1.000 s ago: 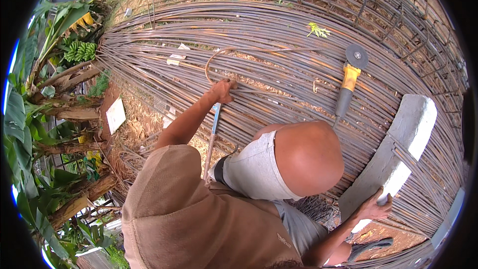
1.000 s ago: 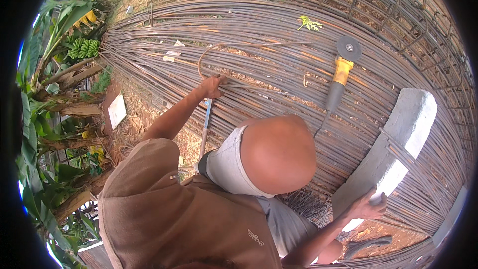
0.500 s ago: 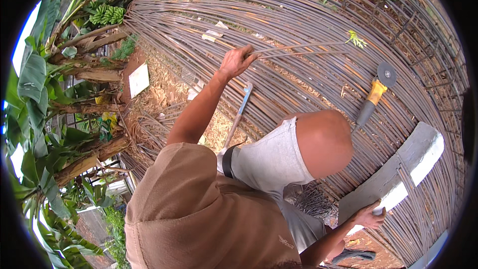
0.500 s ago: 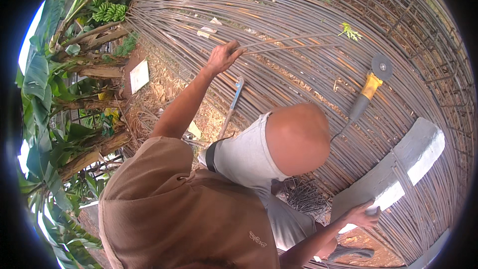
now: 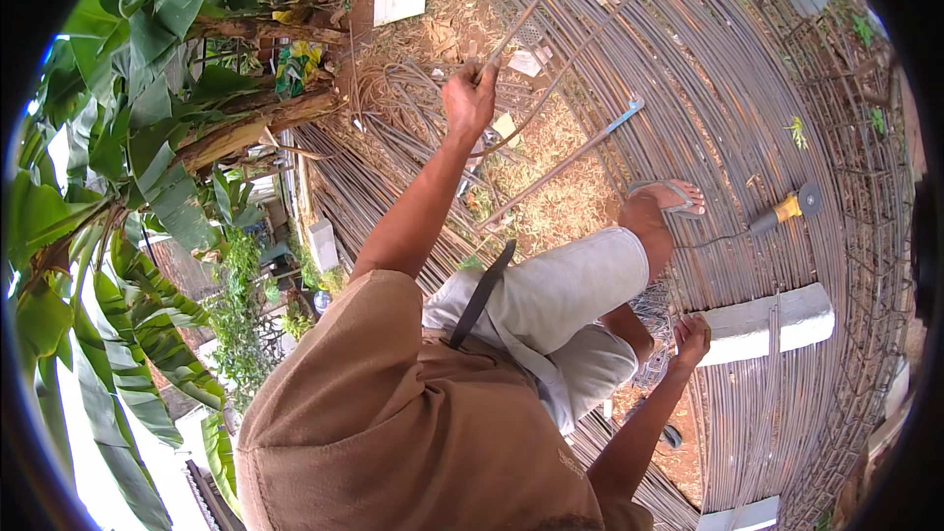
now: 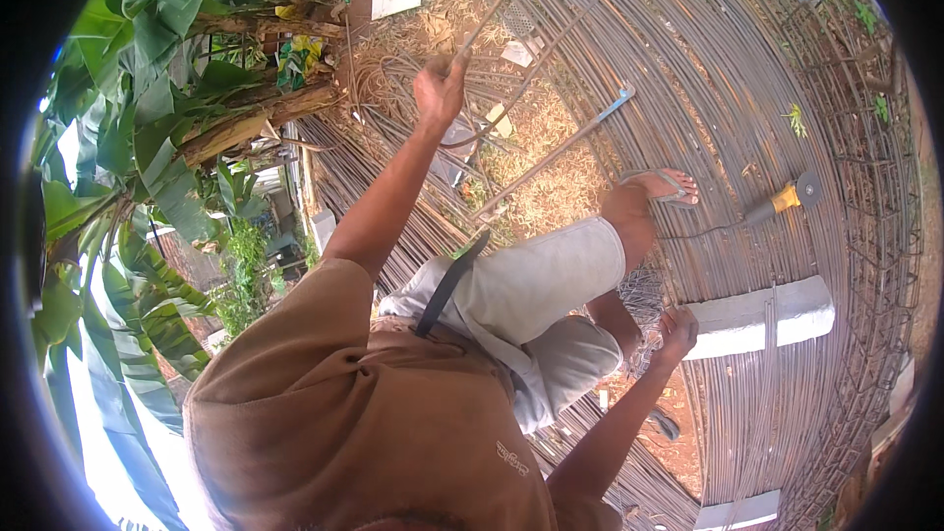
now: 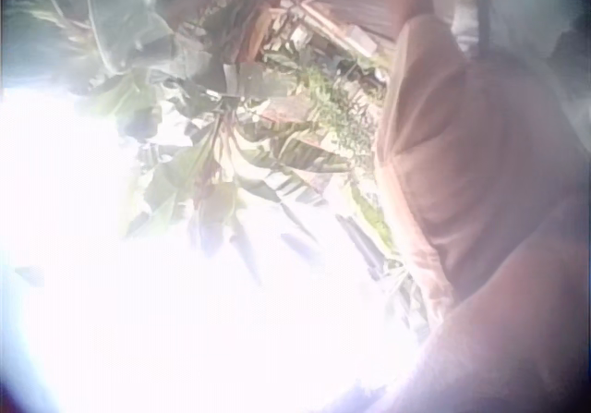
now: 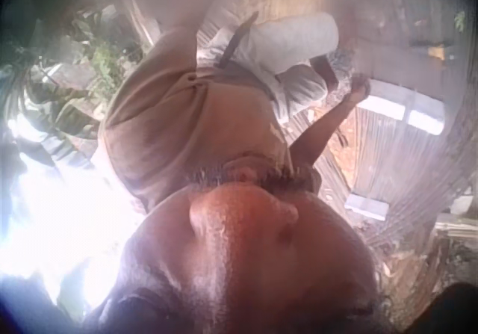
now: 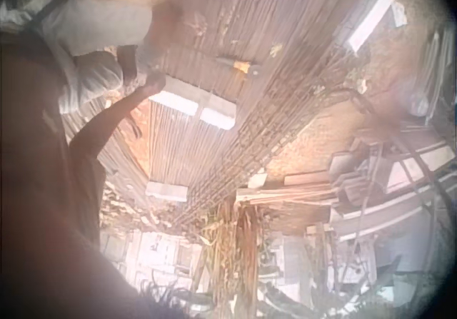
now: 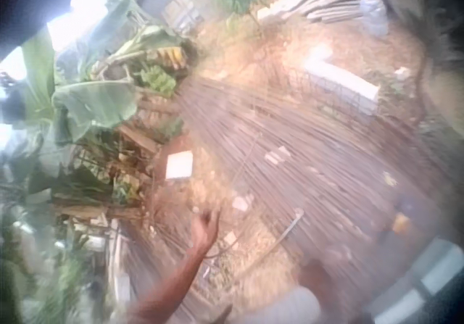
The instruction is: The person uses an angle grinder to cut a long metal rebar rod, then bends the cut pieces into U-shaped stirrups by hand. The person arranges the bent pieces on the ground and handles a bundle of wire ties.
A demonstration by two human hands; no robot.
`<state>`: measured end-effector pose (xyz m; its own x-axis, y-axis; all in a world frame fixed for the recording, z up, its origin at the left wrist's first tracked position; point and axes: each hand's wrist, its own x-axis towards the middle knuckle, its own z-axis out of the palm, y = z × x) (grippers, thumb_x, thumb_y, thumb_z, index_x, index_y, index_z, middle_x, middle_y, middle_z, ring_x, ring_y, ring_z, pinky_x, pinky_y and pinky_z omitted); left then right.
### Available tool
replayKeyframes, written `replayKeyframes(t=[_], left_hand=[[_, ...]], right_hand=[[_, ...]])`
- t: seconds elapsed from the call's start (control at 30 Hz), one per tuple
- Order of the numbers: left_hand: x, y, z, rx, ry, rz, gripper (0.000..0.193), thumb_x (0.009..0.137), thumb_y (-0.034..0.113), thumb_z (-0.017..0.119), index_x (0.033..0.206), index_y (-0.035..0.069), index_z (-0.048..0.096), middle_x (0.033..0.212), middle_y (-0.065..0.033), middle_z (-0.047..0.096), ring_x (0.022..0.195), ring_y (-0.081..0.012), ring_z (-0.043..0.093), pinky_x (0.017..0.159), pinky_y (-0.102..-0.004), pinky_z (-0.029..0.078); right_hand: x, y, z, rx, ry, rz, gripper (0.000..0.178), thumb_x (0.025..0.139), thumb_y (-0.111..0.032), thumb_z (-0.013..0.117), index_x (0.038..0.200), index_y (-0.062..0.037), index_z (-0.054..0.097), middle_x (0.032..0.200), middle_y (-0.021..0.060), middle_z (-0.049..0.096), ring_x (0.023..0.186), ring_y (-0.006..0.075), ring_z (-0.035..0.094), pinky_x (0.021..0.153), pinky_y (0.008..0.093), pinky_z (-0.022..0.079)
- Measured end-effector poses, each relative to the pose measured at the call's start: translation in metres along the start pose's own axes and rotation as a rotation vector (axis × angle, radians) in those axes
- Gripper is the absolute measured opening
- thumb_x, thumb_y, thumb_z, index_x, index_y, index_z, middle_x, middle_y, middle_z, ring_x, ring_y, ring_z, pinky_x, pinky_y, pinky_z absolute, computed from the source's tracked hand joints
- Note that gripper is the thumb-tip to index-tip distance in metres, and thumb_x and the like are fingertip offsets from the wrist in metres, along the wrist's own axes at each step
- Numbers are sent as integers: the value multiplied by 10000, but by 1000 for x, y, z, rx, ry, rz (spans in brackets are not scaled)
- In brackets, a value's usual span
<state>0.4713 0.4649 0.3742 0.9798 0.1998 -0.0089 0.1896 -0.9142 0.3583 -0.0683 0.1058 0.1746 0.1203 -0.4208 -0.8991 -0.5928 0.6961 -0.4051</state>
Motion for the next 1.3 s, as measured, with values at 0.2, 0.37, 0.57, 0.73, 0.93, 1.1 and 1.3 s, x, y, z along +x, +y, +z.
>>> replayKeyframes(t=[0.2, 0.37, 0.57, 0.73, 0.93, 1.1, 1.3], left_hand=[[111, -224, -265, 175, 372, -142, 795, 907, 702, 803, 1290, 10, 728, 1237, -228, 778, 1152, -388, 737, 1008, -496, 552], [88, -314, -351, 164, 473, -256, 658, 879, 515, 885, 1224, -18, 710, 1156, -224, 781, 1078, -412, 745, 956, -489, 576], [-143, -376, -218, -206, -202, -678, 370, 874, 331, 924, 977, 17, 757, 884, -71, 794, 815, -239, 731, 836, -401, 594], [-252, -299, -127, 46, -871, -103, 326, 886, 433, 820, 935, 112, 848, 955, -161, 826, 954, -332, 803, 898, -463, 622], [-98, -146, -81, -390, -699, -336, 203, 919, 238, 858, 956, 46, 805, 929, -94, 824, 839, -193, 752, 824, -363, 599], [86, -83, -99, -762, -471, -420, 193, 966, 120, 783, 1085, -31, 776, 926, -73, 795, 805, -145, 718, 740, -314, 574], [213, -38, -111, -896, -391, -446, 169, 964, 135, 761, 1055, -6, 766, 931, -85, 785, 811, -162, 738, 689, -321, 562]], right_hand=[[-163, -22, 107, -24, -290, 22, 252, 1071, -270, 703, 1245, -89, 724, 1020, 72, 780, 836, 173, 761, 737, 308, 614], [-221, -13, 79, -79, -298, 7, 228, 1071, -246, 695, 1234, -88, 716, 992, 78, 778, 796, 184, 758, 677, 295, 607], [-240, 12, -21, -152, -16, 117, 372, 1033, -316, 682, 1299, -57, 708, 1104, 109, 775, 937, 237, 760, 861, 395, 637], [-273, -4, -51, -99, 112, 141, 490, 1042, -348, 660, 1419, -35, 680, 1204, 143, 765, 1031, 275, 757, 927, 417, 631], [-298, -43, 7, -221, 170, 138, 506, 1080, -407, 637, 1372, 0, 709, 917, 100, 725, 853, 271, 789, 744, 356, 636], [-276, -139, 103, -270, -78, -28, 479, 1107, -259, 572, 1228, 189, 690, 594, 68, 595, 534, 211, 666, 600, 353, 630], [-238, -331, 227, -193, -172, -355, 552, 1051, -77, 453, 1600, -39, 399, 1015, 276, 784, 737, 370, 797, 714, 455, 689]])
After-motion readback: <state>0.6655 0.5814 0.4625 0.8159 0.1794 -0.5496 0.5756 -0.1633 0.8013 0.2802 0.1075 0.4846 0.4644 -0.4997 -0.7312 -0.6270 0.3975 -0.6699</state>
